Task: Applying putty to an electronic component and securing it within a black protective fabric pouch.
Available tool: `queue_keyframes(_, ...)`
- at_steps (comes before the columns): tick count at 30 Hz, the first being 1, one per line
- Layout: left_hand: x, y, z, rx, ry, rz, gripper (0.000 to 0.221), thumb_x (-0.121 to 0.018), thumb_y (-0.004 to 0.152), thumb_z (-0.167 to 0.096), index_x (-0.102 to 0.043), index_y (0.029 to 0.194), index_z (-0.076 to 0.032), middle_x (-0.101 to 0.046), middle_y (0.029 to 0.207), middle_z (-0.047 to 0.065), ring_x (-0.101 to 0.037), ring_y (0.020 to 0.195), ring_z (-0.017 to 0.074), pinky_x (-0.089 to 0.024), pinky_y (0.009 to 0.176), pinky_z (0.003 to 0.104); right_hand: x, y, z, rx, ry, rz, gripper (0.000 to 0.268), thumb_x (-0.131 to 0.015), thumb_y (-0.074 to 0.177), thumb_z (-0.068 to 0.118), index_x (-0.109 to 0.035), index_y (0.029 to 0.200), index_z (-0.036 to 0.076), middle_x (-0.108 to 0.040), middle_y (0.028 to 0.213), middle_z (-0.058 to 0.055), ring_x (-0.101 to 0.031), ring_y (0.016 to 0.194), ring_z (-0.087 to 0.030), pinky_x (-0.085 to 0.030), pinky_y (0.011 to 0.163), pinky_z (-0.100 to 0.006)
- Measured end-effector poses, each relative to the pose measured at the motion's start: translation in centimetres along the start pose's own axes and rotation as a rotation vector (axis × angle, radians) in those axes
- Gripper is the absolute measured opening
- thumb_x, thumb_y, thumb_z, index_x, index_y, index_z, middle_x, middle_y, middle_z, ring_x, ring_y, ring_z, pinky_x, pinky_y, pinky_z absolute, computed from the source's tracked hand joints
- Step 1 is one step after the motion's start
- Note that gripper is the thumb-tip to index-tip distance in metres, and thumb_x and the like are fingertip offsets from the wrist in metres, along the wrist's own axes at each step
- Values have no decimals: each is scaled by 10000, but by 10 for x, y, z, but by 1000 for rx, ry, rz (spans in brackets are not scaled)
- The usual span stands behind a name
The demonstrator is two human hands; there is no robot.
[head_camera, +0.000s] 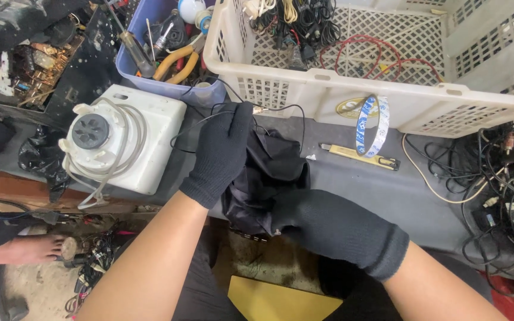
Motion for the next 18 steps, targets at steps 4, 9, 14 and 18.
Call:
queue_keyframes(4, 1, 9, -3, 5, -27, -39, 442, -492, 1103, -337, -553, 736, -99, -553, 624, 58, -532, 630, 146, -456, 666, 309, 1, 7, 3, -395, -61, 226, 215, -754, 848, 423, -801, 807, 218, -776, 792, -28, -753, 737, -246, -565, 679, -369)
queue_keyframes(9, 9, 6, -12, 156, -155, 43, 483, -520, 1099, -397, -509, 682, -153, -315, 493, -53, -459, 492, 15, -450, 699, 201, -2, 20, 5, -490, -19, 221, 447, -642, 973, 417, -766, 687, 96, -723, 609, -104, -704, 586, -297, -557, 605, -383)
queue_keyframes(14, 6, 0, -3, 85, -70, 7, 392, -419, 1068, -403, -533, 819, -122, -524, 667, 21, -538, 676, 160, -409, 681, 365, -11, 13, -16, -375, -141, 409, 125, -672, 857, 253, -766, 790, 204, -773, 799, 41, -723, 686, -182, -532, 659, -339)
queue_keyframes(18, 5, -1, -5, 49, -98, 11, 363, -427, 1085, -355, -453, 803, -128, -432, 654, 30, -448, 643, 168, -368, 658, 375, -17, 14, -19, -160, -8, 277, 212, -625, 822, 21, -769, 794, 174, -790, 794, 48, -729, 665, -133, -547, 684, -281)
Point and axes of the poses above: each hand's wrist, its own y-axis towards the middle knuckle, its own x-axis out of the back of the hand, z = x × y, the point moved 1 cm from there along y, towards the middle knuckle
